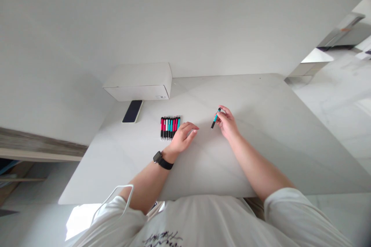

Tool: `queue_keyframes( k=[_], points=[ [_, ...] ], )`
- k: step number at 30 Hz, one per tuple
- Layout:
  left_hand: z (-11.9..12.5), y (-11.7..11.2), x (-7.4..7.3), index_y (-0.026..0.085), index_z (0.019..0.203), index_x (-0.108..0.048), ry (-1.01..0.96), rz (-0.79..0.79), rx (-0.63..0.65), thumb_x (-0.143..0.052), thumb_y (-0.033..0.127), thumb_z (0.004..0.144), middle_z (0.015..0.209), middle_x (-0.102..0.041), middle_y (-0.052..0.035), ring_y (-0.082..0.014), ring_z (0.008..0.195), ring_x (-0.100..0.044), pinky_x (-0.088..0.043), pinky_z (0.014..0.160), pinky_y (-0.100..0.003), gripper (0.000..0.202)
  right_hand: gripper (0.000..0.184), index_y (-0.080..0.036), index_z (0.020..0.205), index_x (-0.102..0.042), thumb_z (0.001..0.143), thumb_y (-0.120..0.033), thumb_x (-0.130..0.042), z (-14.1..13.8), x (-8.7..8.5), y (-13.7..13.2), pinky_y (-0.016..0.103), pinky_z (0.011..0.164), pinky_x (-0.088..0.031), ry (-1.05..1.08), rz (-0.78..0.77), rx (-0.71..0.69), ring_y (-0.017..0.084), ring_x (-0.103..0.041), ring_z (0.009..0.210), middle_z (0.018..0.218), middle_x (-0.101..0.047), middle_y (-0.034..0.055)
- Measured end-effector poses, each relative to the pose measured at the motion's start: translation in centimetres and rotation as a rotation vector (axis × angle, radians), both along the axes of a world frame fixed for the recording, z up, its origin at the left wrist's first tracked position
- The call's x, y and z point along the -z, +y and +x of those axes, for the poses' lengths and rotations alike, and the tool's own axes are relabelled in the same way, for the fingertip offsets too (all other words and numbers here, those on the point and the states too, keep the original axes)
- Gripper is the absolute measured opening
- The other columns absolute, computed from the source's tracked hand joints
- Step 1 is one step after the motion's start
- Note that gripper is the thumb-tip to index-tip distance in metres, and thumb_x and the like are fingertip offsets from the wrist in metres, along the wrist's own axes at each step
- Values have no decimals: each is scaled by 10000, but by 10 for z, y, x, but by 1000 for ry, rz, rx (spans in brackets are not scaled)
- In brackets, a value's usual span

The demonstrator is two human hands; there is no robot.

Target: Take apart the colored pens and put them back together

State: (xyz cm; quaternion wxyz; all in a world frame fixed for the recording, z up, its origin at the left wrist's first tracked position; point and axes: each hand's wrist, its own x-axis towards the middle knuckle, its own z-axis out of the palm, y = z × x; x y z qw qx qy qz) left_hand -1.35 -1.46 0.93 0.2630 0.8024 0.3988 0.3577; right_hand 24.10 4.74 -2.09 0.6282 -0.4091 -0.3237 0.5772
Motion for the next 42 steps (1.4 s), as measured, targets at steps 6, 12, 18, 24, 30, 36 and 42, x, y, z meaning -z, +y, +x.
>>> queue_keyframes(
  k=[6,12,18,24,30,36,42],
  points=[
    [0,0,1,228,1173,-694,-6,-8,-4,-440,418,1080,1133,-702,-113,-255,1104,-649,-498,1043,-458,331,439,-302,1181,-680,777,-366,-840,4,0,3,258,680,-549,17,13,-3,139,-676,796,870,-685,-27],
    [0,1,4,227,1167,-696,-21,-11,-2,-456,408,1076,1124,-704,-105,-250,1098,-647,-493,1041,-449,314,435,-300,1162,-679,758,-357,-832,27,-8,13,256,687,-542,-15,54,81,138,-657,784,835,-656,-30],
    [-2,1,6,236,1166,-699,-26,-21,-6,-463,417,1073,1126,-706,-103,-259,1114,-642,-491,1049,-456,312,489,-315,1303,-643,825,-392,-710,70,-29,18,247,633,-511,-291,120,257,130,-615,704,836,-616,-26],
    [-2,0,5,234,1170,-693,-17,-23,-4,-470,397,1072,1129,-706,-100,-254,1112,-644,-491,1049,-447,292,486,-288,1357,-668,897,-425,-597,116,-27,18,283,660,-503,-964,-29,180,155,-628,658,837,-681,-8],
    [-2,1,6,233,1174,-688,-6,-18,-6,-474,391,1071,1128,-705,-99,-250,1106,-646,-495,1040,-437,285,368,-292,1237,-715,879,-375,-707,130,-11,16,294,755,-481,-1497,-153,-64,208,-696,848,947,-773,31],
    [-2,1,5,231,1169,-684,-6,-16,-6,-469,391,1073,1129,-705,-96,-246,1105,-647,-494,1041,-435,284,354,-274,1179,-706,861,-423,-753,114,-11,14,317,759,-488,-1604,-220,-41,239,-702,882,975,-769,62],
    [-2,1,6,232,1158,-683,4,8,-18,-457,380,1077,1117,-709,-94,-245,1092,-651,-497,1031,-440,282,357,-286,1199,-715,854,-362,-764,108,-10,13,324,794,-505,-1614,-194,-90,262,-722,968,1023,-787,61]
  ],
)
